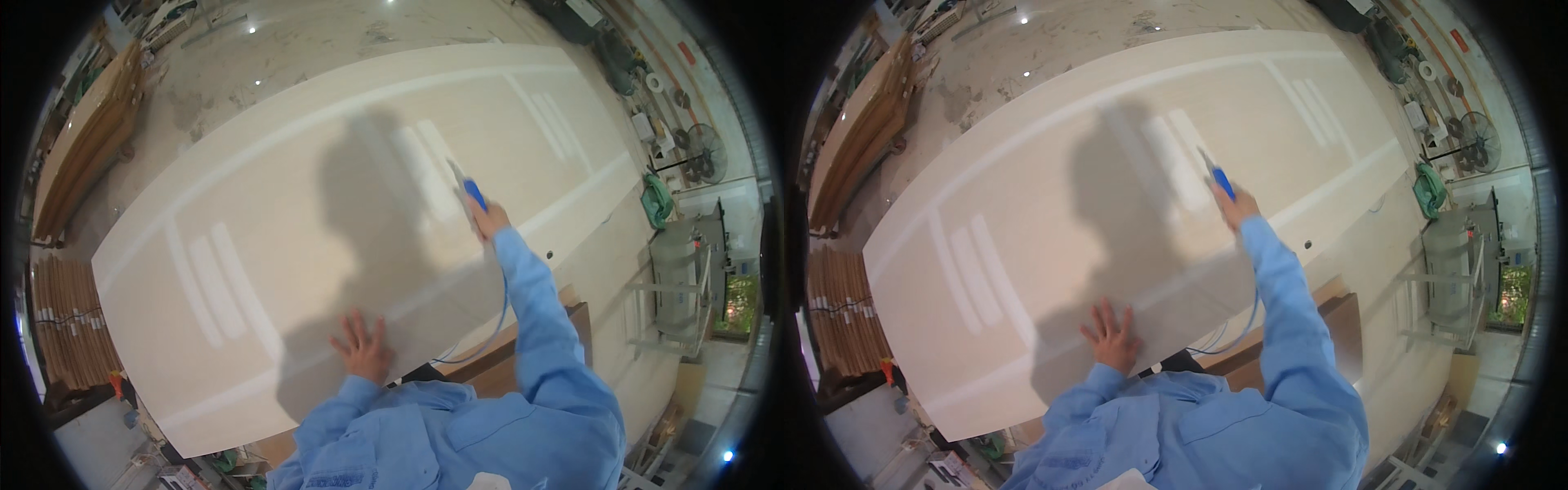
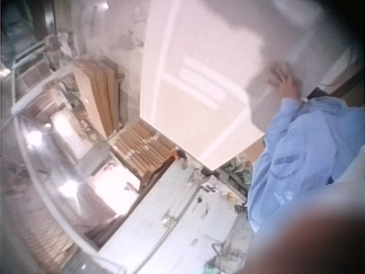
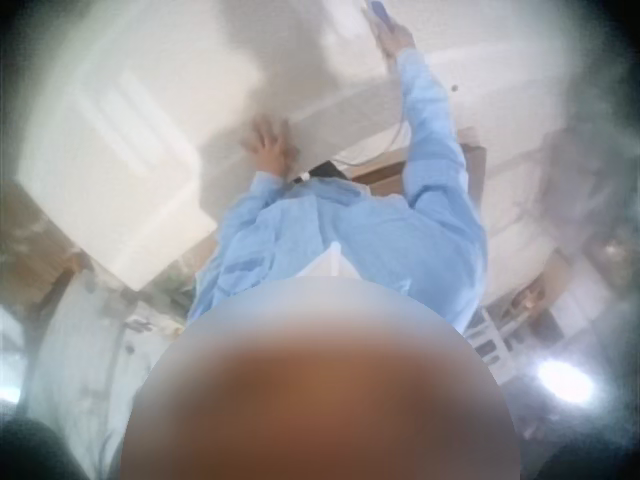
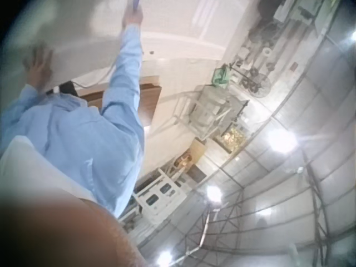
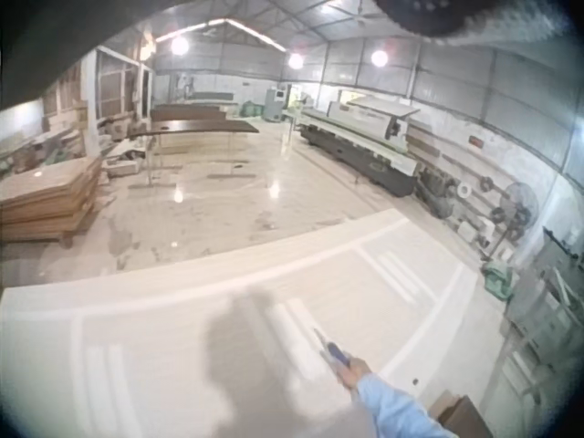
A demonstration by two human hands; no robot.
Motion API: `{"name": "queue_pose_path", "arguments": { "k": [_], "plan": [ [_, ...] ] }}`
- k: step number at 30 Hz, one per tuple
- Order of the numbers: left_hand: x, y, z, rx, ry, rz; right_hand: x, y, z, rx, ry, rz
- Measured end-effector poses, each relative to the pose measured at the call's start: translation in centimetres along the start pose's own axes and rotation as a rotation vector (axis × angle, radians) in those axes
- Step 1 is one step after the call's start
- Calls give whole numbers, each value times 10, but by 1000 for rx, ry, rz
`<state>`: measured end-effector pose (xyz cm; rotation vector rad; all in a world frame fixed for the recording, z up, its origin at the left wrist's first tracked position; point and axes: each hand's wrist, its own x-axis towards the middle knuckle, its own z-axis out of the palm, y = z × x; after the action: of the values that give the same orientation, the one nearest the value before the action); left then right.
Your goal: The person wipes a large white panel with a blue-handled tool, moving in long strokes across the surface. The person repeatedly wipes different sections of the panel, occasionally adjusting position to reach edges.
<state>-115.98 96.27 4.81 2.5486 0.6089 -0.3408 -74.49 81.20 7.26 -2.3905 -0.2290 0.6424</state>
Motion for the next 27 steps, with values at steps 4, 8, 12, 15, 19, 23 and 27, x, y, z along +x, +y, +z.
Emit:
{"name": "queue_pose_path", "arguments": {
  "k": [4, 8, 12, 15, 19, 23, 27],
  "plan": [
    [1, 2, 2, -25, -31, -10, 94, -113, 48, 11, 44, 137],
    [-1, 4, 5, 6, 5, 3, 84, -224, 173, -361, -195, -244],
    [-1, 2, 10, -19, 3, -18, 51, -299, 271, -417, -258, -423],
    [-1, 1, 10, -85, -50, -23, 59, -328, 276, -372, -272, -327],
    [1, 4, 5, -79, -31, -36, 70, -349, 276, -461, -201, -257],
    [1, 6, 7, -117, -105, -69, 12, -393, 368, -485, -304, -592],
    [4, -2, 36, -461, 33, -59, -66, -452, 446, -360, -504, -682]
  ]
}}
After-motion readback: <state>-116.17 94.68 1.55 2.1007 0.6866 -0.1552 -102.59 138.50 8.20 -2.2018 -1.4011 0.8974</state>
